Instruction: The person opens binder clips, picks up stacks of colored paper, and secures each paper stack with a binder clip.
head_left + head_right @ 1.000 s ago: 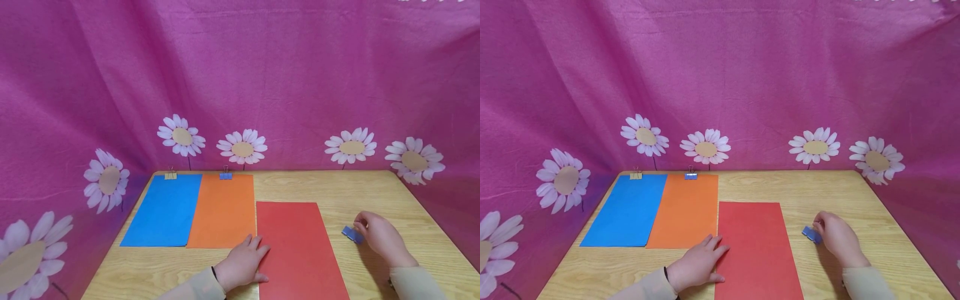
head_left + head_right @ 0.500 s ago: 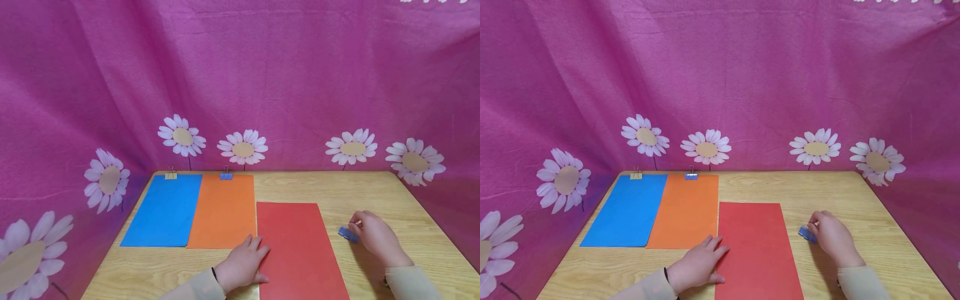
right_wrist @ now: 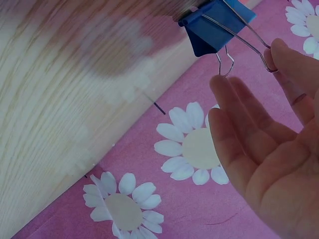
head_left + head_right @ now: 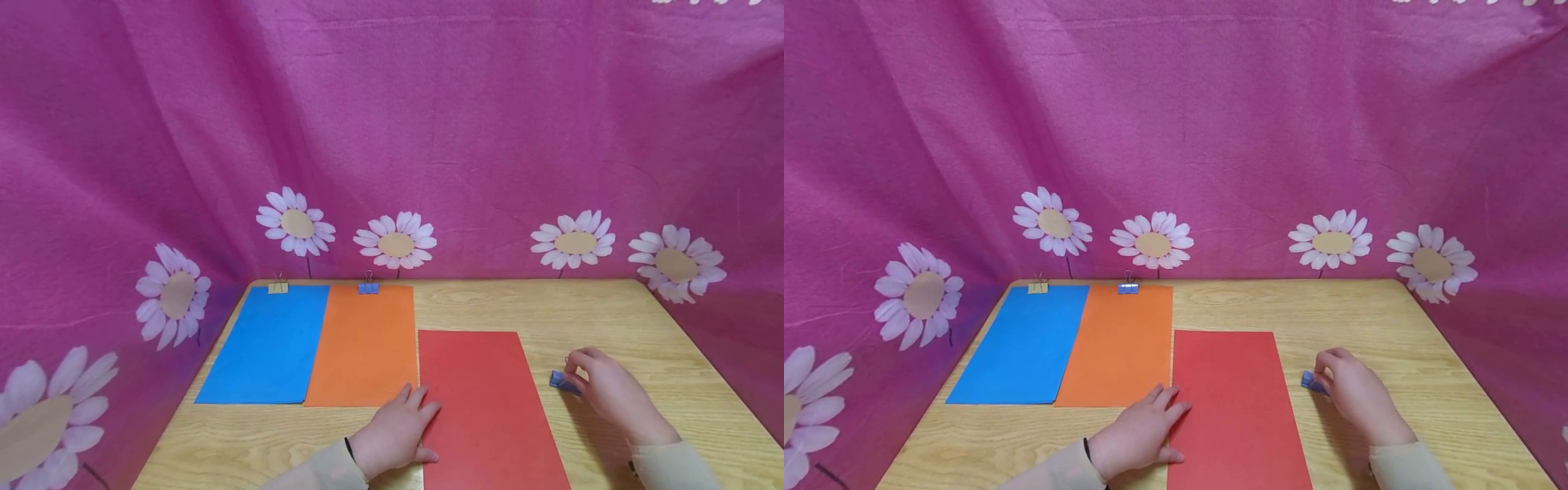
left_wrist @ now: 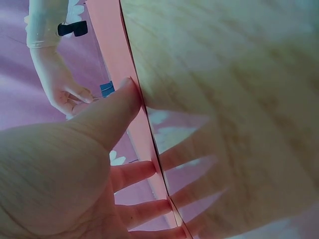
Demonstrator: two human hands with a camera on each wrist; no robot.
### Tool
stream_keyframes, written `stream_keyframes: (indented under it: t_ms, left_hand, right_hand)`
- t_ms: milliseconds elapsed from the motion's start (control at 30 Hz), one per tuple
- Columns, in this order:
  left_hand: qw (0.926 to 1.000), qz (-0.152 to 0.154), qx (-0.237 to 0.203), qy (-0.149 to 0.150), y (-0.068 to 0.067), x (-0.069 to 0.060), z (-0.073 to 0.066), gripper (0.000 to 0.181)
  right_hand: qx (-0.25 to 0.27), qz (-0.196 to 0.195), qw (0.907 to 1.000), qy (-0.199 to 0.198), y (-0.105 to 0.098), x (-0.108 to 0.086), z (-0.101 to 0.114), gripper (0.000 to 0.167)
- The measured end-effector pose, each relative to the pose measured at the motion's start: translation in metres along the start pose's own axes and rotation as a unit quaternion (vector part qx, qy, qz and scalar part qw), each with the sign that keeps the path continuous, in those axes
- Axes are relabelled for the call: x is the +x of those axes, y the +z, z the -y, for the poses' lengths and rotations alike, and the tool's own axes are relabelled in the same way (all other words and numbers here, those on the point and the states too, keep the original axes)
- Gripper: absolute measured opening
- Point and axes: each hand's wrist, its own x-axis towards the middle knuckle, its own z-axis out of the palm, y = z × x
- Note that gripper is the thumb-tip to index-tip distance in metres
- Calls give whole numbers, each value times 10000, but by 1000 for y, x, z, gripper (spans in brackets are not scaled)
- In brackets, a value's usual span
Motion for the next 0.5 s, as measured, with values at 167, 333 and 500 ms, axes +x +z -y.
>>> stream_keyframes:
  t_ms: [167,333,500]
  left_hand:
    - [10000,-76,13,36,0,-2,0,78]
    - [9999,-95,-50,51,-1,-3,-1,77]
    - [10000,-49,-50,56,-3,-3,0,77]
  right_hand:
    - [60,39,10000,-40,-1,-3,1,27]
    - [177,219,9996,6,-3,-5,4,29]
    - [260,321,9991,86,-3,-7,4,24]
